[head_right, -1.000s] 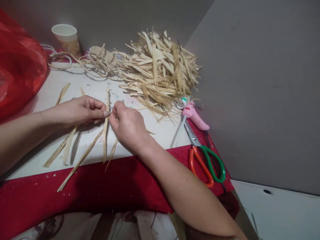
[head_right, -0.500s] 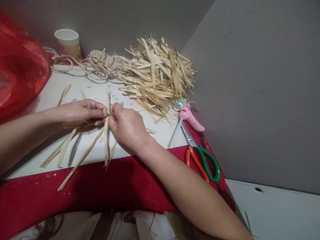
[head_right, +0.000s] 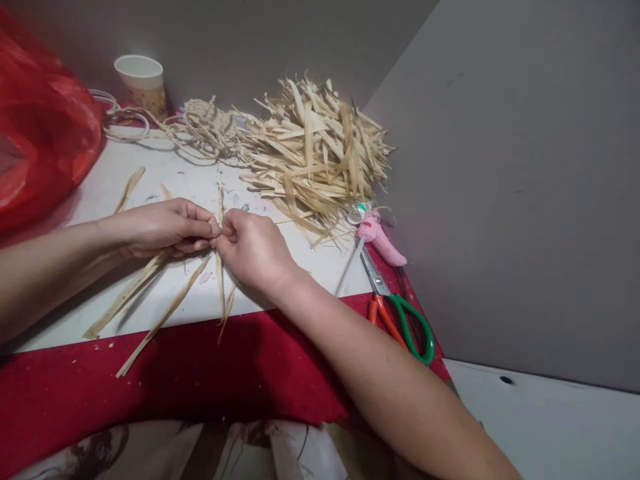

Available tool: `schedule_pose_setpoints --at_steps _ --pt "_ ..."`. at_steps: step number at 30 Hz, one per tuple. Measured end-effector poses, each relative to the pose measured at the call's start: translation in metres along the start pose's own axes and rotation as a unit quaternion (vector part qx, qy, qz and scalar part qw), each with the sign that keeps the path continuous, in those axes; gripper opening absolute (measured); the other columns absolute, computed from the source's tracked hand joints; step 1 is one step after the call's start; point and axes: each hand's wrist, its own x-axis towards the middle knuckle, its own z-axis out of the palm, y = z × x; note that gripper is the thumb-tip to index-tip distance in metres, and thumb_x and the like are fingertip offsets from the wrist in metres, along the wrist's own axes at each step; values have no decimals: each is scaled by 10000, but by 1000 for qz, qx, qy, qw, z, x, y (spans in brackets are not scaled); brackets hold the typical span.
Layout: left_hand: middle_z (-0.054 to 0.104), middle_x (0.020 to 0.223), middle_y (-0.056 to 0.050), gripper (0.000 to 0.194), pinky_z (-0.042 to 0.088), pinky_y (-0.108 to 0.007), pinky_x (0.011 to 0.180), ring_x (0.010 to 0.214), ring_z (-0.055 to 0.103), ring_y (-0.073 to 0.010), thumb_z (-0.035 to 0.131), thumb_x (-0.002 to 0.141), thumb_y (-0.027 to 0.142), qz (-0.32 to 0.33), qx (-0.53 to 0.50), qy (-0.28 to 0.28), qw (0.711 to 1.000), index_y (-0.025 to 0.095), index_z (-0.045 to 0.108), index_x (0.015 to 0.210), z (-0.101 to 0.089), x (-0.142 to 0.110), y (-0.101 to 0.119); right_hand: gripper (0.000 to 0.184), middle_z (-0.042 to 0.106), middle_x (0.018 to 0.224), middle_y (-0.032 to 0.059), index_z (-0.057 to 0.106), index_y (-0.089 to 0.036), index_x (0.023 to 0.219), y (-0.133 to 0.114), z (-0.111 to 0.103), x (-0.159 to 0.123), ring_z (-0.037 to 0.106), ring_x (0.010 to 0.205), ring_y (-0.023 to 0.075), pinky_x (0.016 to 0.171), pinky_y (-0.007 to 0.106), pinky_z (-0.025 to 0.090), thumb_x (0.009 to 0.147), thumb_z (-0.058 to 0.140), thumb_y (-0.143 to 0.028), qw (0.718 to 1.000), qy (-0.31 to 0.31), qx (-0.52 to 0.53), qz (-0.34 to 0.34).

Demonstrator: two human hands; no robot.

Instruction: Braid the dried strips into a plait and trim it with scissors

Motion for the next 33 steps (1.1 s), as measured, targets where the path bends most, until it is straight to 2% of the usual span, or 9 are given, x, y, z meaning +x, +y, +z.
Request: schedule_pose_setpoints --at_steps 6,11,16,21,25,30,33 --pt "433 379 31 292 199 -173 327 303 319 -34 589 803 176 3 11 20 1000 149 503 525 1 0 -1 66 543 539 -9 550 -177 632 -3 -4 3 472 515 115 515 240 339 696 545 -162 988 -59 117 80" --pt "438 377 31 287 190 -172 315 296 308 -32 589 799 178 14 15 24 1000 149 504 526 2 -1 0 91 565 587 2 536 -174 602 0 0 1 479 571 115 538 237 328 690 557 -161 996 -9 72 54" --pt "445 397 29 268 187 -174 322 304 296 -25 575 785 160 27 13 15 999 143 514 526 1 -1 -1 99 557 592 -6 522 -174 609 5 2 2 443 562 105 530 234 294 706 542 -176 999 6 27 31" --pt "373 393 60 259 159 -179 338 317 264 -17 609 744 161 45 33 49 997 151 489 514 1 2 -3 98 553 567 -13 497 -185 608 6 2 3 470 547 108 521 227 317 696 538 -183 995 6 80 64" --pt "338 378 67 285 138 -186 341 310 250 -19 606 736 159 34 29 66 997 160 455 494 3 3 -4 103 532 516 -25 485 -189 611 3 3 2 471 506 103 521 227 339 697 540 -173 990 -2 117 82" --pt "404 421 50 193 136 -176 347 312 246 -8 589 751 143 -4 -44 20 999 131 538 564 2 3 -2 126 535 561 -14 488 -180 596 2 2 0 455 525 95 502 216 326 683 579 -178 992 26 100 69" --pt "420 430 45 180 139 -169 355 315 242 1 601 754 149 -18 -73 -2 997 122 544 586 2 4 -2 133 524 531 -22 487 -179 604 0 -1 -1 446 482 84 460 203 316 679 596 -177 987 9 134 88"
